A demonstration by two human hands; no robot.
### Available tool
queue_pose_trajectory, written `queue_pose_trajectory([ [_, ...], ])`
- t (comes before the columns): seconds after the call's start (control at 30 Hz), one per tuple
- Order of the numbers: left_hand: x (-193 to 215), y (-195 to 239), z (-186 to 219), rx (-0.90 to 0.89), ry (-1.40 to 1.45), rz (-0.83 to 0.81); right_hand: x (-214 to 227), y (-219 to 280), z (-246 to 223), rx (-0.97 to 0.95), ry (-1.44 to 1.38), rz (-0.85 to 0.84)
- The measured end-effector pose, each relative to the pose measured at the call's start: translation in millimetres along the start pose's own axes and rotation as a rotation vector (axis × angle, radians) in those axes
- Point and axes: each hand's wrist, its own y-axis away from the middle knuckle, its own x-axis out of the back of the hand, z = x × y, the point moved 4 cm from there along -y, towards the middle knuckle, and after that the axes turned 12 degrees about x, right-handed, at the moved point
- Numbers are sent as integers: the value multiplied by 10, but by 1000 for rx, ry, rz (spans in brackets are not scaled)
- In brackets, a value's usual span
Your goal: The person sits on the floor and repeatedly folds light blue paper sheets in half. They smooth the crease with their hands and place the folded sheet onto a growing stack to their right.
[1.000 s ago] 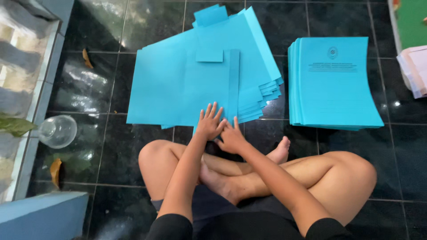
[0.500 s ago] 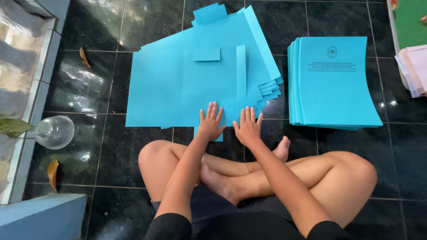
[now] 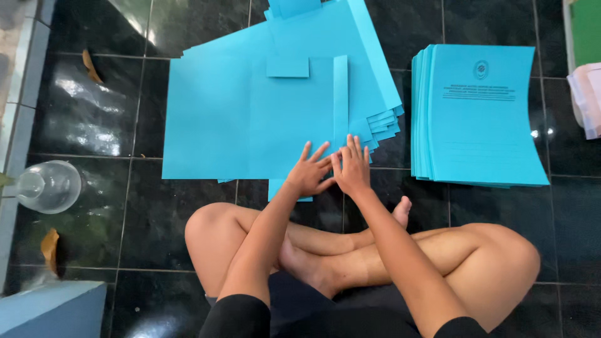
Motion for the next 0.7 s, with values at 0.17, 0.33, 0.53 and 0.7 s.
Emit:
queue_pose_trajectory([
  [0.17,1,13,-32,47,19,7,-55,-150,-108,6,-42,-14],
  [0.33,-16,-13,-37,15,62,37,-168,-509,-46,130,-17,-135],
  [0.53,111,0,-20,64,149,126,-254,-1049,103,102,-22,-242],
  [0.7,210,-20,-26,105,117,55,-381,-1462,305,-12,14,-372],
])
